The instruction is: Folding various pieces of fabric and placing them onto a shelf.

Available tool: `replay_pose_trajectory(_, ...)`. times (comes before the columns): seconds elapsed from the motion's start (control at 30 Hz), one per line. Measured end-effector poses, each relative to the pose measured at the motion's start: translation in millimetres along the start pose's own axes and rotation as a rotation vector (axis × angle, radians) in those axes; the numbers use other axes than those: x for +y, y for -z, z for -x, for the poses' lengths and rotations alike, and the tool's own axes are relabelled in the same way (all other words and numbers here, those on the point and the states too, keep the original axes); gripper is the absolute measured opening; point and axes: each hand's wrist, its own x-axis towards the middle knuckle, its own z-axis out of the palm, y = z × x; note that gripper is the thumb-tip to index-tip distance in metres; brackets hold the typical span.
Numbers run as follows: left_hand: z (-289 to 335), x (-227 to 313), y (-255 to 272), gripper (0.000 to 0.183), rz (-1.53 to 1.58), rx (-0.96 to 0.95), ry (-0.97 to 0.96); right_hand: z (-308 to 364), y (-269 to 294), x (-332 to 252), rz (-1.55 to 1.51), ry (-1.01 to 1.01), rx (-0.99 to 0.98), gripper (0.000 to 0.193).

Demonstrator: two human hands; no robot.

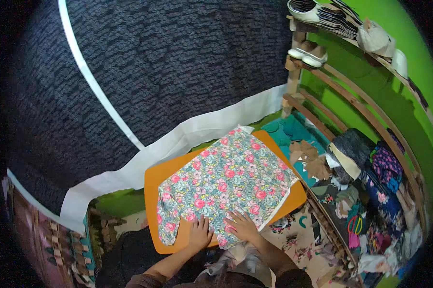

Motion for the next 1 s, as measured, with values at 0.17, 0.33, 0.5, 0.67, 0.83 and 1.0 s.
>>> replay_pose_trajectory(0.17, -8.5, -0.4, 18.7, 0.051, 0.127, -0.057, -0.120, -0.5, 13.0, -4.3, 0.126, -0.118, 0.201, 0.033)
replay_pose_trajectory(0.33, -63.2, 3.5, 40.4, 0.041, 0.420, -0.445, -0.370, 10.8, 15.9, 27.5, -0.301, -0.657, 0.438, 0.017)
replay_pose_trajectory(0.5, -166.4, -45.9, 42.2, 0.034, 0.422, 0.038, -0.168, 22.4, 23.6, 85.3, 0.128, -1.163, 0.959, 0.040)
replay_pose_trajectory(0.67, -227.1, -135.9, 1.3, 0.045, 0.281, 0.073, 0.171, 5.5, 25.0, 93.8, -0.156, -1.531, 0.736, 0.054)
replay_pose_trajectory(0.83, -248.6, -158.3, -22.5, 0.049, 0.707, -0.018, 0.234, -26.2, 30.7, 88.6, -0.294, -1.633, 0.595, 0.068)
replay_pose_trajectory(1.0, -257.8, -148.6, -36.8, 0.040, 0.809, -0.157, 0.256, -22.7, 24.9, 110.4, -0.569, -1.502, 0.360, 0.064)
